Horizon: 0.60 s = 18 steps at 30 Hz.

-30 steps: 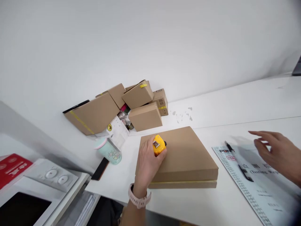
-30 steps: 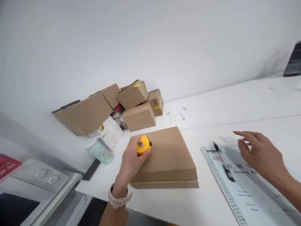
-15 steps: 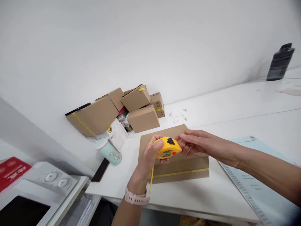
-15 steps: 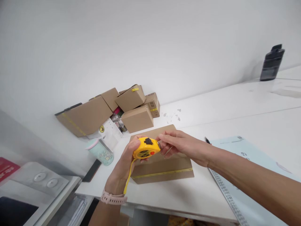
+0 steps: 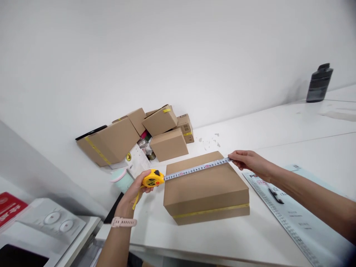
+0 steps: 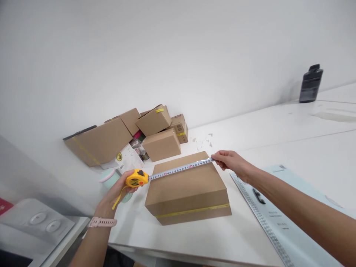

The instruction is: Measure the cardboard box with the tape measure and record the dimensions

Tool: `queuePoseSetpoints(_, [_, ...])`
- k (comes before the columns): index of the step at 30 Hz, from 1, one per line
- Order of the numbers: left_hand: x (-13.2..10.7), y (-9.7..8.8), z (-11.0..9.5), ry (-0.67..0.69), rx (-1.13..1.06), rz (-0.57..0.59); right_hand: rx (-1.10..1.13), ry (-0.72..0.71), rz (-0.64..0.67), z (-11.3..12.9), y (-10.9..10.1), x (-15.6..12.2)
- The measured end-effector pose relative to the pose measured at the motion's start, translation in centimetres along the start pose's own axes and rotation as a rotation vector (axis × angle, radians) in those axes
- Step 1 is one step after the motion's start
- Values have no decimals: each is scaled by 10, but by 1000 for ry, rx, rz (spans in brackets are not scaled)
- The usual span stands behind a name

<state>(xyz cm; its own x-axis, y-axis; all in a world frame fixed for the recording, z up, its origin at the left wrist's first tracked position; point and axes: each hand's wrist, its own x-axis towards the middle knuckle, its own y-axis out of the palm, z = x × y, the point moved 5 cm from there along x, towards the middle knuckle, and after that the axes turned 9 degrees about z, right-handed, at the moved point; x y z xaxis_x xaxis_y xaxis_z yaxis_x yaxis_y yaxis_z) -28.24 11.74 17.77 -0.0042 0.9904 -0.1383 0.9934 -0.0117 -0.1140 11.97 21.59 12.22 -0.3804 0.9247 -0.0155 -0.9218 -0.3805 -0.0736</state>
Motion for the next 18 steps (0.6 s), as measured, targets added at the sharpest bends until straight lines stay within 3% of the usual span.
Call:
queuePoseSetpoints(5, [7,-19,17,-76,18,40,-116,-22,-49,-4,14,-11])
queuePoseSetpoints(11, [21,-27,26,-94,13,60,-308,57,-74,-6,15,-16])
queuePoseSetpoints(18, [29,-30,34,-115,6,94,-324,160,-39,-32,14,-5])
